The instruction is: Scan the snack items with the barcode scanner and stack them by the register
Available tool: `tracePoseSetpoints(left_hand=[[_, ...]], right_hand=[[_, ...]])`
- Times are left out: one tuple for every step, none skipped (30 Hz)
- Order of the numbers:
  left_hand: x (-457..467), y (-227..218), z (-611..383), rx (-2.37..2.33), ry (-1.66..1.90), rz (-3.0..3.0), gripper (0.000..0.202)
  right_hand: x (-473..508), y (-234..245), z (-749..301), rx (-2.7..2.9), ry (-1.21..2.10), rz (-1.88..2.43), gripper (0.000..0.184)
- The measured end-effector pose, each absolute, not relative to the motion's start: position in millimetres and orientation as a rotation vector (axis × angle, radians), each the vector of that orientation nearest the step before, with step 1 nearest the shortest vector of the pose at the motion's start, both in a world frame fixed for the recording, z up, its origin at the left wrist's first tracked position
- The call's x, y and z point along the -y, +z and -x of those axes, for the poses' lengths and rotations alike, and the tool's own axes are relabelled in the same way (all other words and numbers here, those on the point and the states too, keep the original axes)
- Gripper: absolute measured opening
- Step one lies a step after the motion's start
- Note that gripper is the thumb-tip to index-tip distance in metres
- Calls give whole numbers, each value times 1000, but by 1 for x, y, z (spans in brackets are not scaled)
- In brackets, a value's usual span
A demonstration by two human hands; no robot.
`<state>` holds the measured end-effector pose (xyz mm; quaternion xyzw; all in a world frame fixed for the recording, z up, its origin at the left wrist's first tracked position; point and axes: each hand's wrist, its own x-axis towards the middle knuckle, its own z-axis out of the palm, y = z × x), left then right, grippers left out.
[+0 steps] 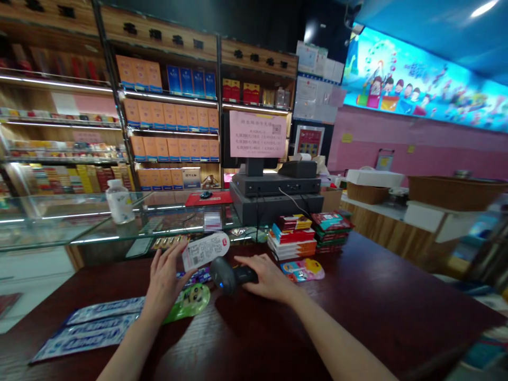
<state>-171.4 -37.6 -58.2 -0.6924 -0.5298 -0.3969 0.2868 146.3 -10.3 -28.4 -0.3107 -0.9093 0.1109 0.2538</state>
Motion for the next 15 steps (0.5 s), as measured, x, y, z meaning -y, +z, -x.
tracePoseSetpoints(left_hand=[[38,-58,172,1412,-1057,1852,64],[38,-58,172,1409,-1056,1848,64],[38,-58,173,1406,-1057,1843,64],[38,-59,173,1404,-1057,1840,64],[38,-59,173,1405,-1058,1838,64],[39,-59,174,1406,-1057,1837,64],[39,-59,174,1407,-1055,1839,64],[39,-58,174,1408,-1055,1840,64],[40,-58,174,1407,-1054,1841,64],[40,-57,174,1409,-1056,1841,64],[41,-56,174,1414,-1063,1839,65],[42,-55,174,1419,-1070,1841,65],[43,-55,173,1426,-1077,1843,66],[43,-54,173,1429,-1082,1847,67],[44,-54,173,1431,-1083,1854,68]], right_hand=[[10,-24,-145,2461,302,832,64],[10,-19,-144,2453,311,824,65],[10,-15,-144,2445,326,818,66],[10,-11,-143,2436,347,810,67],[10,-8,-143,2430,372,799,68],[10,-5,-143,2427,398,785,69],[10,-2,-143,2429,426,769,71],[10,0,-144,2437,452,754,73],[11,2,-144,2449,479,743,75],[11,5,-145,2462,505,736,76],[12,7,-145,2474,530,732,77],[13,9,-146,2483,551,728,77],[14,11,-146,2490,569,727,77],[15,13,-146,2496,584,727,76],[15,15,-146,2501,595,727,75]])
